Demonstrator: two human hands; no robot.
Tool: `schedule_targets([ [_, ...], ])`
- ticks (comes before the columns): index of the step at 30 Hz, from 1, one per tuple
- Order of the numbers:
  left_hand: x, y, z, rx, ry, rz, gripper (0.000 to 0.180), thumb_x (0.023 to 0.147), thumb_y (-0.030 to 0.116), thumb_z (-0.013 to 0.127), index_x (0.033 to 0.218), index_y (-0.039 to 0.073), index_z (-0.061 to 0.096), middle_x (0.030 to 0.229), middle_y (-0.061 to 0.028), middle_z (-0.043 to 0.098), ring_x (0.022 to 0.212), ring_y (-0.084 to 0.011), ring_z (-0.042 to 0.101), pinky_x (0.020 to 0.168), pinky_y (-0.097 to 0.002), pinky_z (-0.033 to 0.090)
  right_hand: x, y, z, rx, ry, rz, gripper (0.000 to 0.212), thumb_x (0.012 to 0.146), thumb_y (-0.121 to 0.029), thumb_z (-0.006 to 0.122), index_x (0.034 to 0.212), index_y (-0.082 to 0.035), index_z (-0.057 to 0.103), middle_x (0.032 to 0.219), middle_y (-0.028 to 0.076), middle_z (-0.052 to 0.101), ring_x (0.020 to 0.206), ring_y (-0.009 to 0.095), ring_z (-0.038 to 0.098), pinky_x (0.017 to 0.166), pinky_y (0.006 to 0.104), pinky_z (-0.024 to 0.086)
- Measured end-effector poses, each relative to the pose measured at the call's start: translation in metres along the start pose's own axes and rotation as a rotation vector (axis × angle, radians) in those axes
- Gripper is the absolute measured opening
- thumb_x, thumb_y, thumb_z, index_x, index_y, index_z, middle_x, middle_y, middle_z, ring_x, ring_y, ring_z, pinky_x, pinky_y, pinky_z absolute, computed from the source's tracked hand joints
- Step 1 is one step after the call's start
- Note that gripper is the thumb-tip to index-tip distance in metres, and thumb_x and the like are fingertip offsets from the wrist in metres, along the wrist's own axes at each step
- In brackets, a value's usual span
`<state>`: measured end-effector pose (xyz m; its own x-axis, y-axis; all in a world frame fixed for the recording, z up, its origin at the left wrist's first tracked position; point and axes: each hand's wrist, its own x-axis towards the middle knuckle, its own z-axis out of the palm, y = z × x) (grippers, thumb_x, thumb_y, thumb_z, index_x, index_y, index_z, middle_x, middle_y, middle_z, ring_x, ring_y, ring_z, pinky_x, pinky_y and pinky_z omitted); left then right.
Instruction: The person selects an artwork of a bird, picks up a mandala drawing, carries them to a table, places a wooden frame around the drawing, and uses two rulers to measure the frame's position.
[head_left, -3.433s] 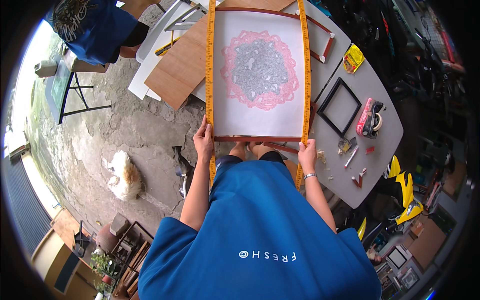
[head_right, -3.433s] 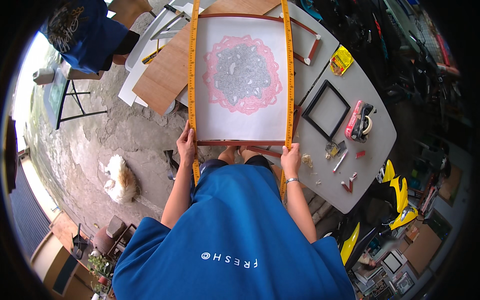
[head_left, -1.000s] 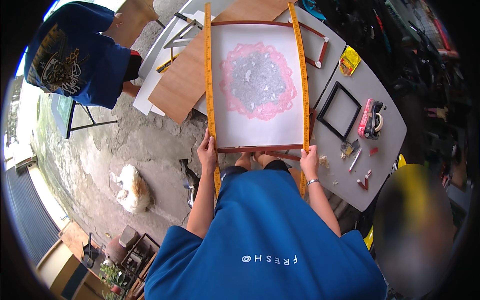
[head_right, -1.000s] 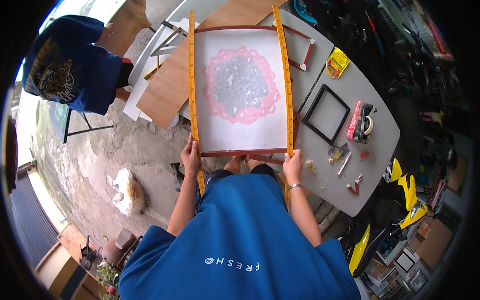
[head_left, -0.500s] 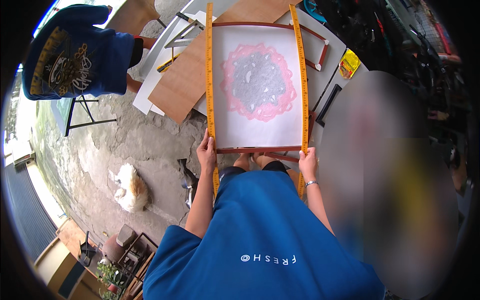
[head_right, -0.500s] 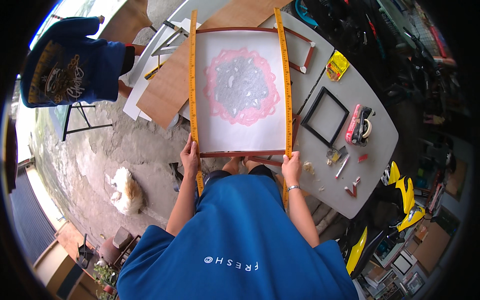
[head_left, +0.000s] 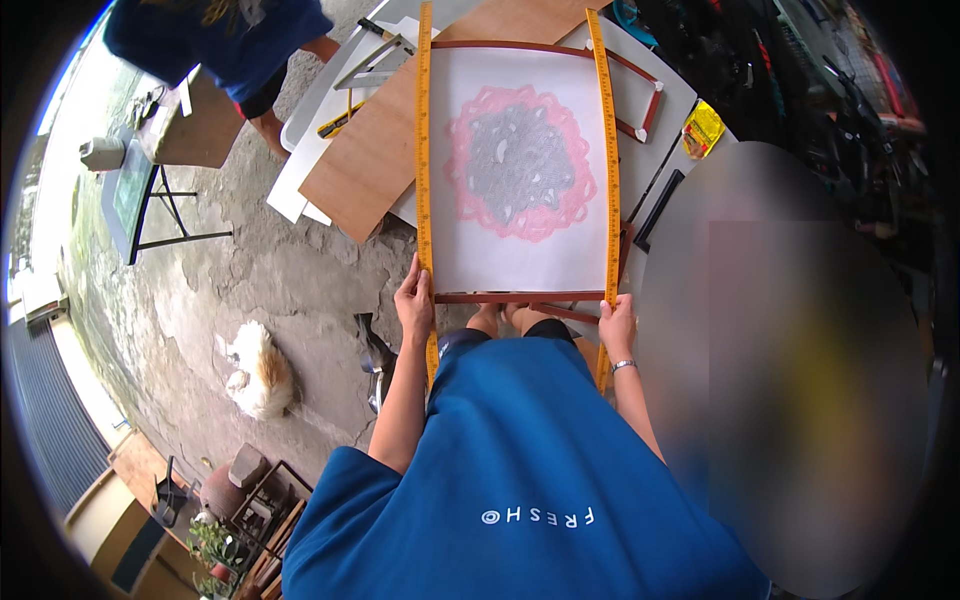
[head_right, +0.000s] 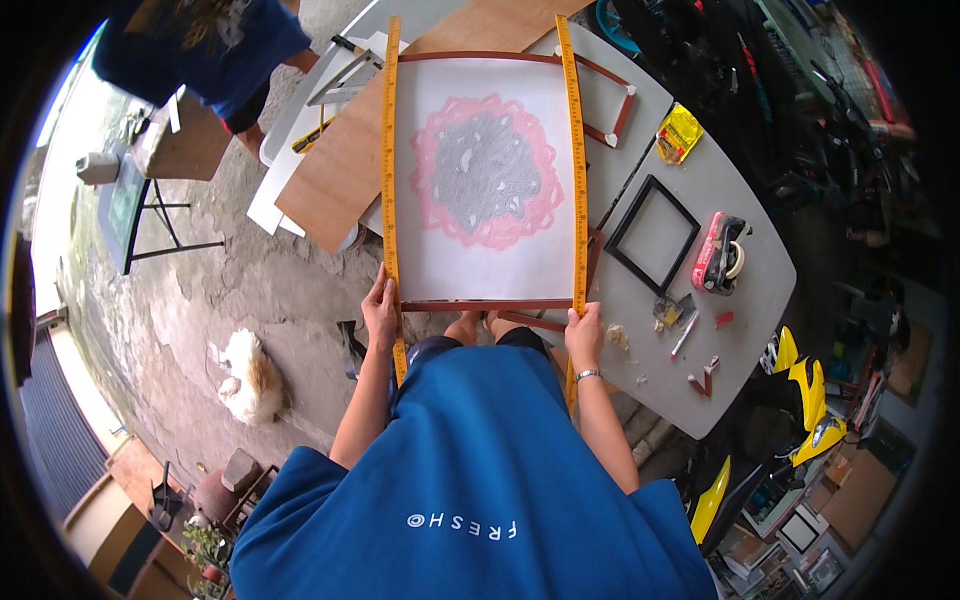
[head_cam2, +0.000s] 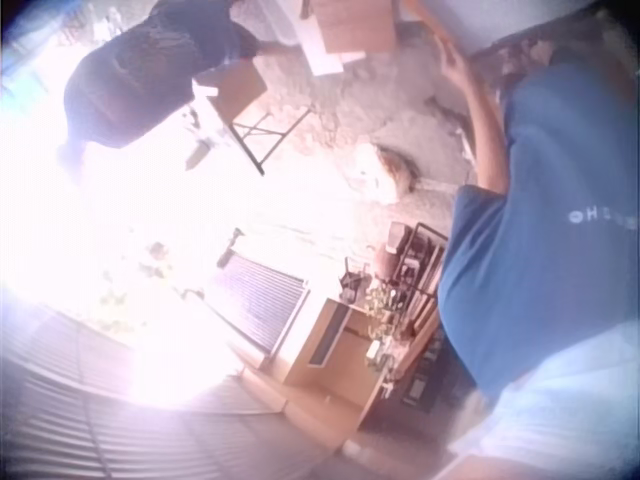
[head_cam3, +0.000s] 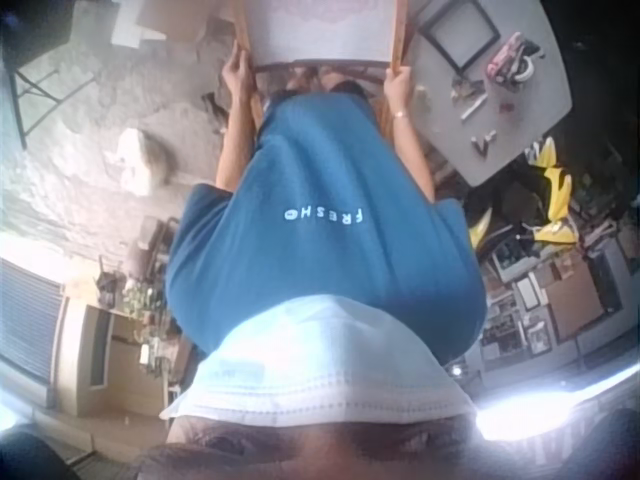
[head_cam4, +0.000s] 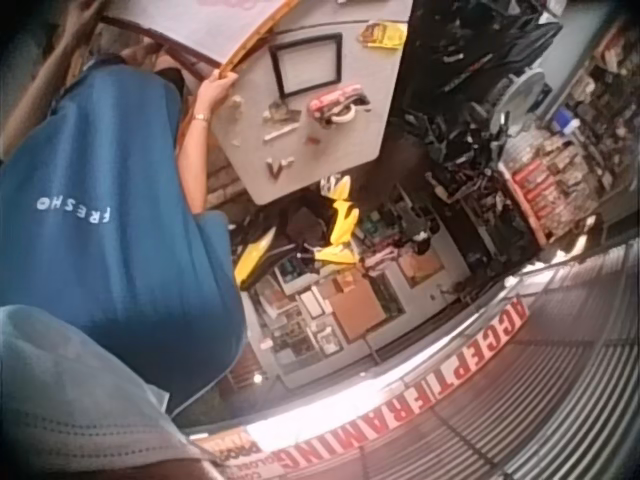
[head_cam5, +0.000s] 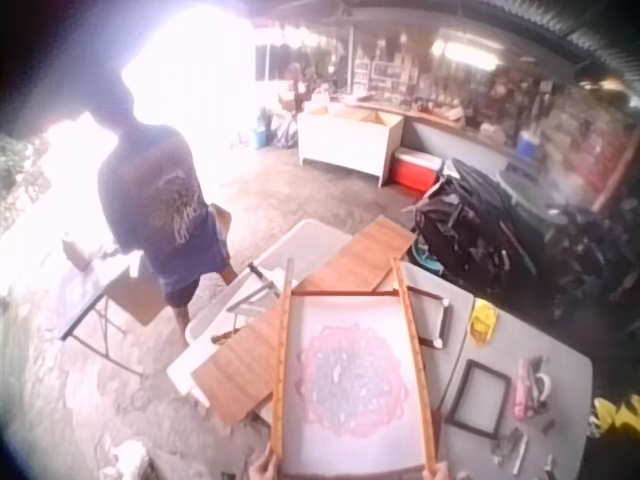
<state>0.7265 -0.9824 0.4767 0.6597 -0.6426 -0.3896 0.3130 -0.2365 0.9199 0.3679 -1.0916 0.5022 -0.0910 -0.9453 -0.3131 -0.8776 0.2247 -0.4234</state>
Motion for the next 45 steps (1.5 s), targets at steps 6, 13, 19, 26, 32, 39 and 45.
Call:
schedule_targets([
  [6, 0.005, -0.019, -0.014, 0.109, 0.056, 0.088, 0.041, 0.099, 0.015, 0.057, 0.138, 0.003, 0.053, 0.128, -0.0014, 0.059, 0.095, -0.0060, 0.054, 0.085, -0.0215, 0.046, 0.002, 0.007, 0.007, 0.157, -0.042, -0.050, 0.028, 0.090, -0.018, 0.065, 0.107, 0.001, 0.052, 0.101, 0.021, 0.061, 0.095, 0.038, 0.060, 0.086, 0.0435, 0.047],
  [13, -0.005, 0.007, -0.005, -0.043, 0.036, -0.061, 0.043, 0.099, 0.013, 0.056, 0.141, 0.002, 0.049, 0.113, 0.0018, 0.061, 0.093, -0.0041, 0.054, 0.083, -0.0189, 0.045, 0.005, 0.012, 0.008, 0.005, -0.038, -0.115, 0.026, 0.092, -0.018, 0.064, 0.102, -0.001, 0.048, 0.093, 0.021, 0.061, 0.087, 0.041, 0.060, 0.079, 0.0468, 0.047],
  [19, -0.003, 0.002, -0.007, -0.006, 0.029, -0.085, 0.041, 0.099, 0.014, 0.056, 0.139, 0.005, 0.052, 0.113, -0.0013, 0.066, 0.096, -0.0053, 0.056, 0.088, -0.0208, 0.045, 0.009, 0.018, 0.008, -0.003, -0.065, -0.082, 0.025, 0.092, -0.017, 0.063, 0.103, -0.001, 0.047, 0.093, 0.021, 0.061, 0.087, 0.040, 0.061, 0.078, 0.0468, 0.047],
  [26, -0.005, 0.000, -0.006, 0.004, 0.047, -0.021, 0.041, 0.098, 0.014, 0.056, 0.139, 0.007, 0.052, 0.120, -0.0039, 0.066, 0.101, -0.0064, 0.056, 0.091, -0.0219, 0.045, 0.007, 0.017, 0.004, -0.018, -0.088, -0.098, 0.025, 0.092, -0.017, 0.062, 0.104, -0.001, 0.047, 0.093, 0.021, 0.061, 0.087, 0.040, 0.061, 0.078, 0.0470, 0.047],
  [32, -0.006, 0.008, -0.005, 0.025, 0.037, -0.072, 0.041, 0.099, 0.016, 0.057, 0.139, 0.007, 0.053, 0.102, 0.0054, 0.060, 0.082, -0.0021, 0.049, 0.072, -0.0167, 0.043, 0.010, 0.021, 0.007, -0.020, -0.049, -0.109, 0.026, 0.092, -0.018, 0.063, 0.103, -0.001, 0.047, 0.091, 0.021, 0.060, 0.084, 0.040, 0.060, 0.078, 0.0465, 0.047],
  [39, -0.004, -0.003, -0.005, -0.002, 0.043, -0.026, 0.041, 0.099, 0.014, 0.056, 0.139, 0.007, 0.053, 0.110, 0.0016, 0.062, 0.091, -0.0041, 0.052, 0.080, -0.0187, 0.044, 0.011, 0.023, 0.008, -0.018, -0.074, -0.088, 0.026, 0.092, -0.018, 0.062, 0.104, -0.001, 0.047, 0.093, 0.021, 0.062, 0.087, 0.040, 0.061, 0.078, 0.0464, 0.047],
  [45, -0.004, 0.005, -0.006, 0.031, 0.038, -0.051, 0.041, 0.098, 0.015, 0.056, 0.138, 0.007, 0.053, 0.114, -0.0027, 0.067, 0.097, -0.0061, 0.057, 0.087, -0.0215, 0.046, 0.008, 0.015, 0.006, 0.007, -0.068, -0.094, 0.025, 0.092, -0.017, 0.062, 0.104, -0.001, 0.047, 0.093, 0.022, 0.062, 0.087, 0.042, 0.060, 0.078, 0.0474, 0.046],
])
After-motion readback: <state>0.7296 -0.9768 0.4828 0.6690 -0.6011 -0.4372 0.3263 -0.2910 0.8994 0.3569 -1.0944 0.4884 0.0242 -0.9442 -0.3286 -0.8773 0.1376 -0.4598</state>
